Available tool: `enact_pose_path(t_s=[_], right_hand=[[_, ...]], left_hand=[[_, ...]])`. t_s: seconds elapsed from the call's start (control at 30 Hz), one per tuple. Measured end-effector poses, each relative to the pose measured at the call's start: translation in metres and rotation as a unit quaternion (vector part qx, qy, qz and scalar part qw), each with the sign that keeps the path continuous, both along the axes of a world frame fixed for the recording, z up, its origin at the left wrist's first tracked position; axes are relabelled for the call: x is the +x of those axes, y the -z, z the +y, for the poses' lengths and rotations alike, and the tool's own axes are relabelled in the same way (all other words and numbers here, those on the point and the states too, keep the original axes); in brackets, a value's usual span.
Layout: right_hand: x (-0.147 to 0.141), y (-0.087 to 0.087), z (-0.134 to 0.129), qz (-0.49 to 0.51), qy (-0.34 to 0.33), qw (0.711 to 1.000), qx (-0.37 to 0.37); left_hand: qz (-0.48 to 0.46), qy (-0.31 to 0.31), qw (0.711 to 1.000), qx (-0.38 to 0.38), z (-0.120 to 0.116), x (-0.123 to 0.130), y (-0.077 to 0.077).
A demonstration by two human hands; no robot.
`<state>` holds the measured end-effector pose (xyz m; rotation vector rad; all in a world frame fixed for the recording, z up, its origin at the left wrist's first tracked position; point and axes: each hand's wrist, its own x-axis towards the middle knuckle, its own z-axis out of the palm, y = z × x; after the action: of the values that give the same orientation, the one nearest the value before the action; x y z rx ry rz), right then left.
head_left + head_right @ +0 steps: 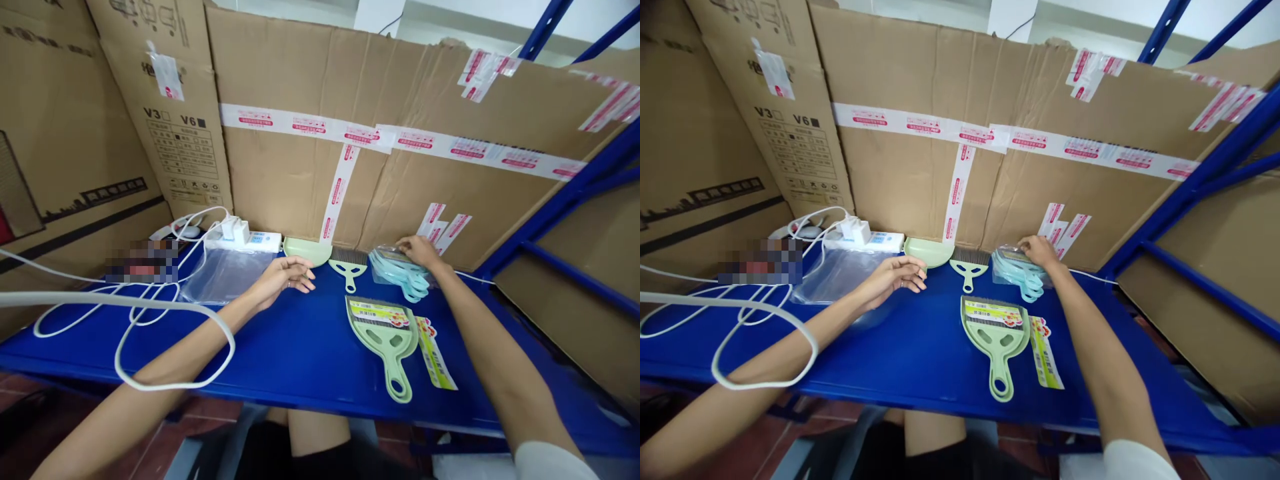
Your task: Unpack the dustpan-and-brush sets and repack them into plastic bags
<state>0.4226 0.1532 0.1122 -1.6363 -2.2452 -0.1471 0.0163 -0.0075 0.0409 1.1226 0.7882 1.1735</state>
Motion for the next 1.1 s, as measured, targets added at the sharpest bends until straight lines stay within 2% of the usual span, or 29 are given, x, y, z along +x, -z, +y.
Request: enact_pose_path(t_s=[0.07, 0.2, 0.3, 0.33, 0.4, 0.47, 0.57, 0.63, 0.67, 0.7, 0.77, 0.83, 0.87, 0.97, 1.1], right_hand=[[0.000, -0.003, -0.018, -0.019, 0.044, 0.999, 0.018], [0.014, -0.007, -0.079, -0.059, 0.113, 0.991, 0.033], [0.025, 0.009, -0.118, -0.092, 0.041, 0.993, -0.062], [0.026, 0.016, -0.126, -0.092, 0.016, 0.993, -0.068], [0.025, 0.029, -0.136, -0.095, 0.000, 0.994, -0.049], [0.018, 0.034, -0.140, -0.119, 0.019, 0.992, -0.023], [0.000, 0.022, -0.141, -0.156, 0.041, 0.986, 0.030], [-0.013, 0.006, -0.141, -0.140, -0.001, 0.989, 0.055], [-0.019, -0.001, -0.141, -0.124, -0.048, 0.991, 0.034], [-0.023, -0.007, -0.140, -0.111, -0.105, 0.988, -0.020], [-0.028, -0.011, -0.139, -0.104, -0.205, 0.957, -0.176], [-0.028, -0.004, -0.139, -0.109, -0.249, 0.915, -0.299], [-0.026, 0.001, -0.141, -0.111, -0.253, 0.902, -0.332], [-0.020, 0.020, -0.147, -0.106, -0.247, 0.887, -0.376], [-0.025, 0.033, -0.153, -0.089, -0.273, 0.878, -0.383]], left_hand=[[0.004, -0.005, 1.000, 0.001, 0.000, -0.001, 0.000], [0.012, -0.010, 1.000, 0.002, -0.002, -0.001, -0.001], [0.017, -0.010, 1.000, 0.000, -0.004, 0.000, -0.002], [0.018, -0.010, 1.000, 0.000, -0.005, 0.001, -0.003], [0.019, -0.010, 1.000, 0.001, -0.006, 0.003, -0.003], [0.020, -0.014, 1.000, 0.001, -0.006, 0.004, -0.004], [0.030, -0.028, 0.999, 0.003, -0.005, 0.005, -0.003], [0.045, -0.039, 0.998, 0.009, -0.003, 0.004, -0.002], [0.053, -0.042, 0.998, 0.011, -0.002, 0.003, -0.002], [0.061, -0.043, 0.997, 0.013, -0.001, 0.002, -0.001], [0.073, -0.044, 0.996, 0.014, -0.001, 0.002, 0.000], [0.081, -0.044, 0.996, 0.014, -0.001, 0.002, 0.000], [0.085, -0.043, 0.995, 0.015, -0.001, 0.002, 0.001], [0.097, -0.036, 0.995, 0.017, -0.002, 0.003, 0.002], [0.110, -0.037, 0.993, 0.017, -0.002, 0.005, 0.006]])
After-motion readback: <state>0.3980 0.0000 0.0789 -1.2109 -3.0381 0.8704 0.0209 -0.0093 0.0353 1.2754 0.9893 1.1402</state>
